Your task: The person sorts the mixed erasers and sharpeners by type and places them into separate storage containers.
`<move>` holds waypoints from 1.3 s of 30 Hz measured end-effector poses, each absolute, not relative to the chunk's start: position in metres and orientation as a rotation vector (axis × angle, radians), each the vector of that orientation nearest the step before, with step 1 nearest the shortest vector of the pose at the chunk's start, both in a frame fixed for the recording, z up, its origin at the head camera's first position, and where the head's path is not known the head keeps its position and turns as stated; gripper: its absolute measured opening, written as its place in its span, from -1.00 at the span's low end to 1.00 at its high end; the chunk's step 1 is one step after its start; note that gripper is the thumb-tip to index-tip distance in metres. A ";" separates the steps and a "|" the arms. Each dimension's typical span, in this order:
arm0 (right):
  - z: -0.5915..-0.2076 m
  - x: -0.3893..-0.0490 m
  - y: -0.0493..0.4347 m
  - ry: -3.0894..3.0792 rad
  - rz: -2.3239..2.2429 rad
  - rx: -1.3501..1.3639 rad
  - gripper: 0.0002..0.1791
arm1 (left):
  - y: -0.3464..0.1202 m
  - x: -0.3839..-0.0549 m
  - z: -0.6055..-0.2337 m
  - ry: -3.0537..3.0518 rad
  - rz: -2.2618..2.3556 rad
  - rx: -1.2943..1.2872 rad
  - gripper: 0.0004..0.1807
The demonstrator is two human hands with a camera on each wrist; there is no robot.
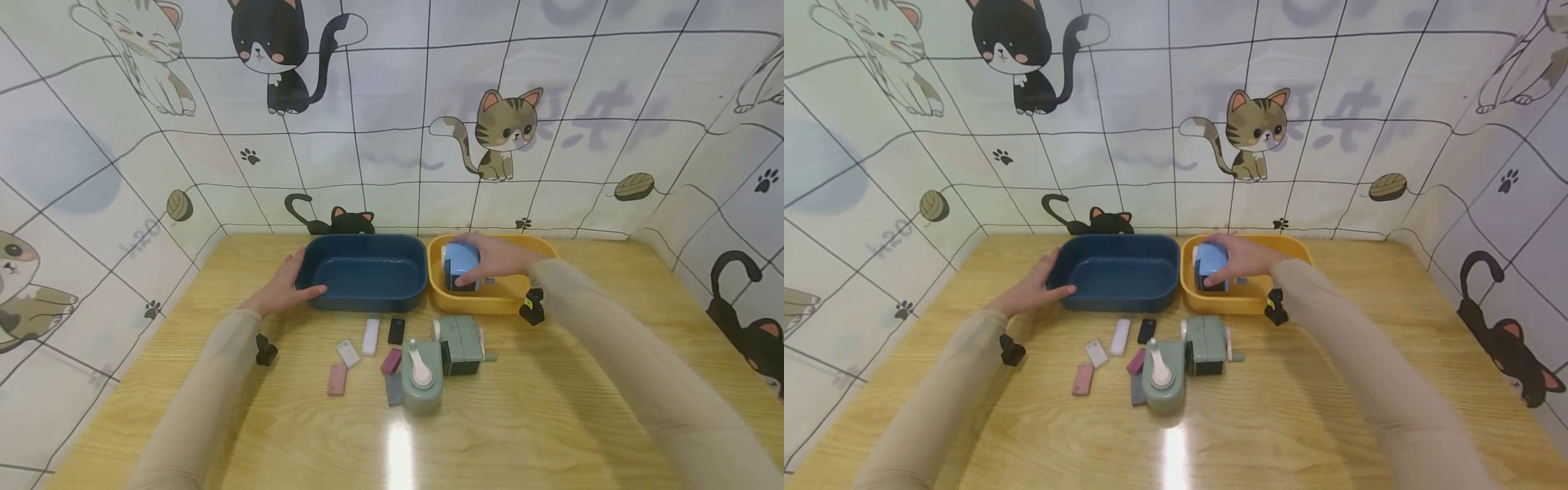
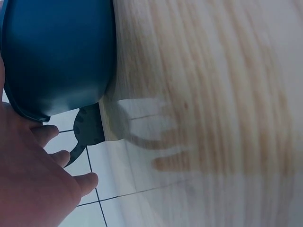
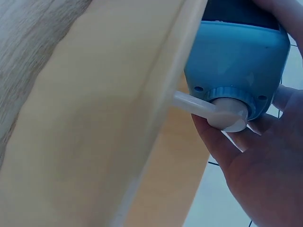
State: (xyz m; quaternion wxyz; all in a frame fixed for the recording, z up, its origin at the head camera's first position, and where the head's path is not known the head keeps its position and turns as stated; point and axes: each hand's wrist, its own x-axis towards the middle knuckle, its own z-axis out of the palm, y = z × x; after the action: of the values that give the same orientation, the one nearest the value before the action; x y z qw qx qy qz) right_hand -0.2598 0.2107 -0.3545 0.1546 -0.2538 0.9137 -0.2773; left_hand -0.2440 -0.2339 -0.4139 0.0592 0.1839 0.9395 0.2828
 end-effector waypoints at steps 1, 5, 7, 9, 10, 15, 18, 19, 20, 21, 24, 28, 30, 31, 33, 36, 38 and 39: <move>-0.354 -0.261 0.210 2.617 -0.787 -0.725 0.03 | -0.234 -0.244 -0.413 2.846 0.861 0.561 0.15; -0.357 -0.265 0.207 2.606 -0.754 -0.739 0.01 | -0.233 -0.243 -0.413 2.848 0.868 0.566 0.15; -0.359 -0.268 0.205 2.601 -0.743 -0.748 -0.01 | -0.233 -0.243 -0.413 2.851 0.868 0.563 0.16; -0.361 -0.270 0.203 2.596 -0.733 -0.759 -0.02 | -0.233 -0.243 -0.414 2.854 0.867 0.561 0.16; -0.362 -0.270 0.202 2.589 -0.737 -0.767 -0.02 | -0.233 -0.242 -0.415 2.855 0.865 0.556 0.16; -0.367 -0.273 0.196 2.562 -0.752 -0.806 -0.02 | -0.234 -0.242 -0.415 2.851 0.869 0.535 0.17; -0.369 -0.275 0.193 2.550 -0.770 -0.817 -0.03 | -0.234 -0.243 -0.416 2.852 0.871 0.531 0.17; -0.369 -0.275 0.192 2.547 -0.773 -0.822 -0.04 | -0.235 -0.243 -0.416 2.852 0.868 0.533 0.17; -0.369 -0.276 0.191 2.544 -0.772 -0.823 -0.04 | -0.235 -0.244 -0.416 2.854 0.867 0.537 0.17; -0.370 -0.277 0.191 2.543 -0.769 -0.826 -0.05 | -0.235 -0.244 -0.416 2.853 0.867 0.541 0.17; -0.370 -0.280 0.190 2.536 -0.756 -0.815 -0.05 | -0.235 -0.244 -0.417 2.854 0.862 0.552 0.16; -0.371 -0.282 0.191 2.512 -0.763 -0.771 -0.06 | -0.234 -0.243 -0.418 2.858 0.864 0.558 0.16; -0.371 -0.282 0.191 2.508 -0.765 -0.772 -0.06 | -0.234 -0.244 -0.419 2.861 0.870 0.559 0.16; -0.372 -0.283 0.191 2.508 -0.763 -0.783 -0.07 | -0.234 -0.244 -0.419 2.862 0.873 0.561 0.15; -0.372 -0.283 0.191 2.507 -0.758 -0.809 -0.09 | -0.234 -0.244 -0.419 2.865 0.882 0.567 0.15; -0.372 -0.283 0.191 2.511 -0.757 -0.859 -0.12 | -0.233 -0.243 -0.418 2.867 0.887 0.575 0.14; -0.373 -0.282 0.191 2.513 -0.757 -0.871 -0.14 | -0.233 -0.242 -0.417 2.867 0.887 0.579 0.14; -0.373 -0.282 0.191 2.517 -0.756 -0.881 -0.15 | -0.233 -0.242 -0.417 2.865 0.887 0.579 0.14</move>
State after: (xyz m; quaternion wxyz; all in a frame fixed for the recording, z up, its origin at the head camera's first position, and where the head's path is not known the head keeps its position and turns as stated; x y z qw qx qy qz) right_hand -0.2820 0.1909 -0.3734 0.1839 -0.3123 0.8927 -0.2680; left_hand -0.2420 -0.2327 -0.4172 0.0435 0.1893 0.9370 0.2902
